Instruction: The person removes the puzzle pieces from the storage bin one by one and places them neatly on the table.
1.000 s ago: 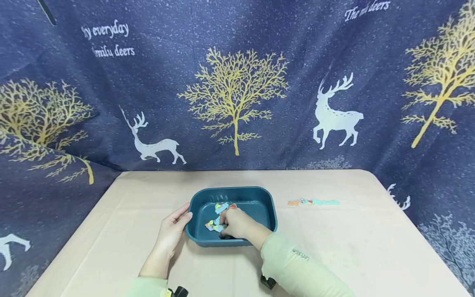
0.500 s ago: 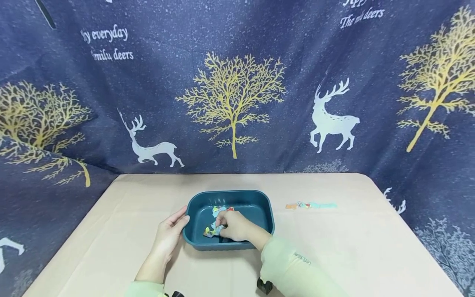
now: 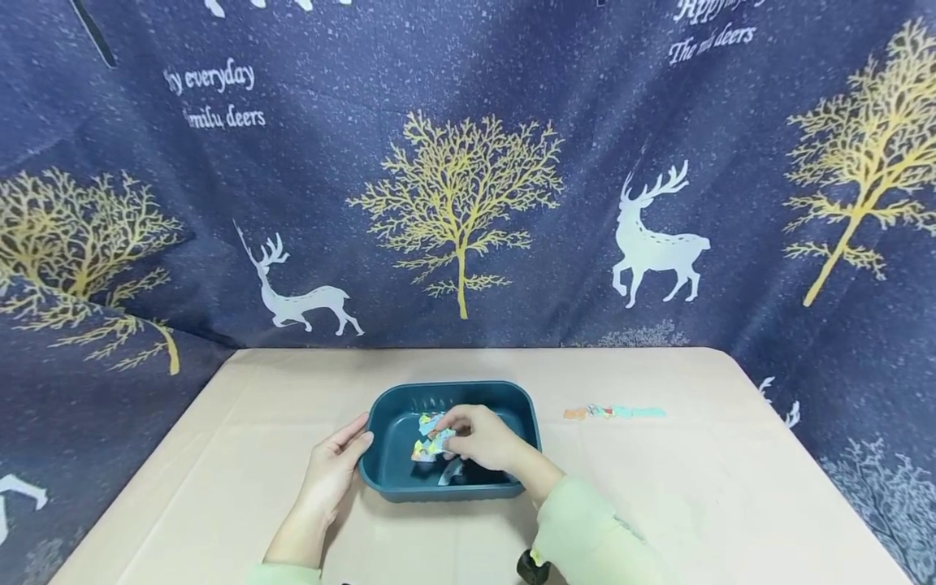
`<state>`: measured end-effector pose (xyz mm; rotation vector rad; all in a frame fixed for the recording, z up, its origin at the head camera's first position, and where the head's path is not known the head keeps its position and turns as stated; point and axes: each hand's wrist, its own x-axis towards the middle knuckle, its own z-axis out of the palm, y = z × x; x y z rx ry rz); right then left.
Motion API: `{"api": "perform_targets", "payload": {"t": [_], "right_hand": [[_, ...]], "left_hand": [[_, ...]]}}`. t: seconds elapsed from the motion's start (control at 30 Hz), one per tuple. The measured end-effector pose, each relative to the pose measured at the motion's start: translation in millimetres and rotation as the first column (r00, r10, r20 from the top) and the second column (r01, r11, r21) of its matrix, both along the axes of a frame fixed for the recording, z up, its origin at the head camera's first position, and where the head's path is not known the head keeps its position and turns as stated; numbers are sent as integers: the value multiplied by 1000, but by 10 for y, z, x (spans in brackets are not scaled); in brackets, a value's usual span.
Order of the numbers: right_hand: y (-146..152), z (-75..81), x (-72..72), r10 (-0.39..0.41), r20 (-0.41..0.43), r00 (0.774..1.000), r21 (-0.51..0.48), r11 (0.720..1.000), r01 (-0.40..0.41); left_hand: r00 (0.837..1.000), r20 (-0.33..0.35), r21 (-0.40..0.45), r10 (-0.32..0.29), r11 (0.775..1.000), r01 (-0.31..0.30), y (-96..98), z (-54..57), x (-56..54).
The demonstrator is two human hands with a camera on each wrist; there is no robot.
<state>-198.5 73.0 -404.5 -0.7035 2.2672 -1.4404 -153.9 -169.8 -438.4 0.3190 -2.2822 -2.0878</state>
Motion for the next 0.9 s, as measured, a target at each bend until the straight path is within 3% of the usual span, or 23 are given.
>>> {"api": "perform_targets", "payload": {"t": [0.4, 0.73, 0.9], "right_hand": [[312, 204, 8, -103, -18, 994, -47, 994, 102], [562, 170, 24, -177, 31, 984, -117, 977, 180], [655, 207, 13, -235, 66, 970, -152, 958, 243]], "left_hand": [[1000, -18, 3, 18, 1000, -18, -25, 48, -7], [1000, 7, -12, 9, 1000, -9, 13, -19, 7], [1000, -3, -17, 12, 1000, -12, -2, 1, 14]]}}
